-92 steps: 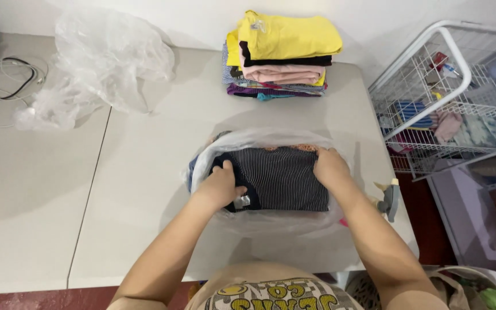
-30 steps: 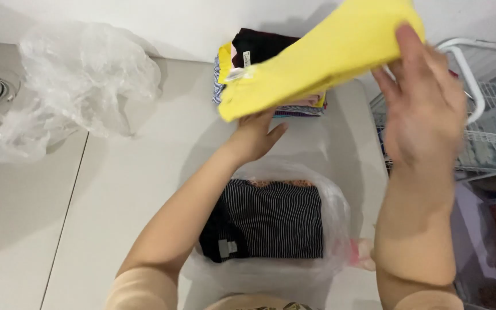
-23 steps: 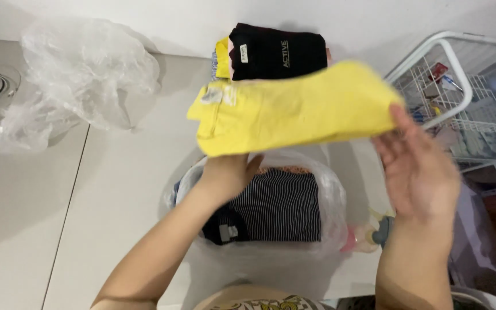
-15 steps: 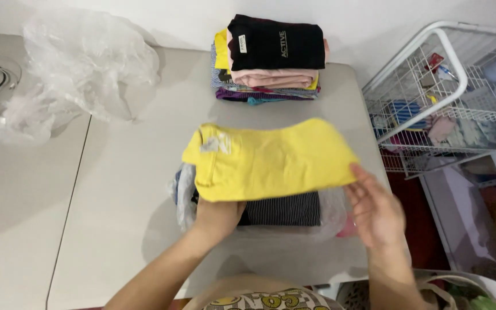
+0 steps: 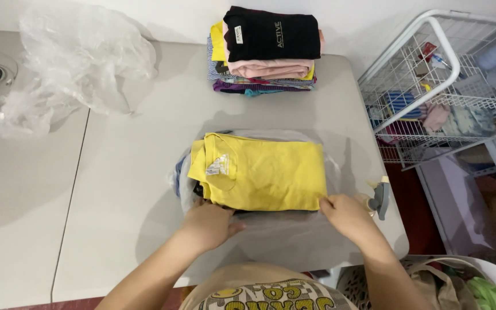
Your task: The person opens a clear plastic bag on a white table and places folded clothes into it one by one. The person picks up each folded garment from a stack, places it into the bag, and presses it down to fit. The video ends while the person continues placing clothes into the bag.
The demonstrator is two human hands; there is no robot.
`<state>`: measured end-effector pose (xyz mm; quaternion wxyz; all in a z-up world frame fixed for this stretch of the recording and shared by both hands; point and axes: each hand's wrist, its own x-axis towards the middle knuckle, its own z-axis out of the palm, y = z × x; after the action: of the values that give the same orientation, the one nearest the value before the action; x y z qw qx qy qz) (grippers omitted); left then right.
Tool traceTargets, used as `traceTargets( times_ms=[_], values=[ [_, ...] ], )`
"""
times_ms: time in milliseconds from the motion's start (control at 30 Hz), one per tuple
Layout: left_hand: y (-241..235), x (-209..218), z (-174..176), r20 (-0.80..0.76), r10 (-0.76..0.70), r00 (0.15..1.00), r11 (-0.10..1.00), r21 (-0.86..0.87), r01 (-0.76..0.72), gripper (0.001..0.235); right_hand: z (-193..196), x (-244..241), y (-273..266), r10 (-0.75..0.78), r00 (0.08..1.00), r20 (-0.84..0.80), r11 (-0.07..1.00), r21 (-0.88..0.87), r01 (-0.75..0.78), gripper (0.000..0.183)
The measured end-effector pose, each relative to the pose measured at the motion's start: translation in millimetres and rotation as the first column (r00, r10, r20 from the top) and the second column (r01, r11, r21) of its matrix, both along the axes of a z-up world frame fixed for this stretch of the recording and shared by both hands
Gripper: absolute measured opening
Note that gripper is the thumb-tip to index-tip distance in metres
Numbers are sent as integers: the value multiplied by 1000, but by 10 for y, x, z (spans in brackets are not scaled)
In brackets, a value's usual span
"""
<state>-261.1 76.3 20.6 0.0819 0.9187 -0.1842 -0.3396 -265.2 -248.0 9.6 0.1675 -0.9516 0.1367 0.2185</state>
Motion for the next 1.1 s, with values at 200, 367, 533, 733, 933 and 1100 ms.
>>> traceTargets(
  times_ms=[200,367,533,733,933,1100],
  values=[
    [221,-33,438,-111,-109,988,993,39,114,74,278,207,395,180,974,137,972,-180,-154,48],
    [398,171,578,86,164,983,981,-116,-153,38,110,644,851,513,509,691,734,-46,-677,25],
    [685,698,-562,461,283,841,952,-33,-303,70,-191,1130,1344,540,556,632,686,52,-725,41],
    [641,851,-814,408,473,781,872,-90,-480,64,-335,1348,1663,609,729,312,782,-81,-618,65],
    [722,1067,-929,450,609,653,792,-293,-536,45,-640,1396,1563,586,664,464,770,-62,-635,54],
    [663,993,-728,399,757,518,645,-583,-494,24,-542,1349,1522,596,607,526,738,-61,-672,52]
  ],
)
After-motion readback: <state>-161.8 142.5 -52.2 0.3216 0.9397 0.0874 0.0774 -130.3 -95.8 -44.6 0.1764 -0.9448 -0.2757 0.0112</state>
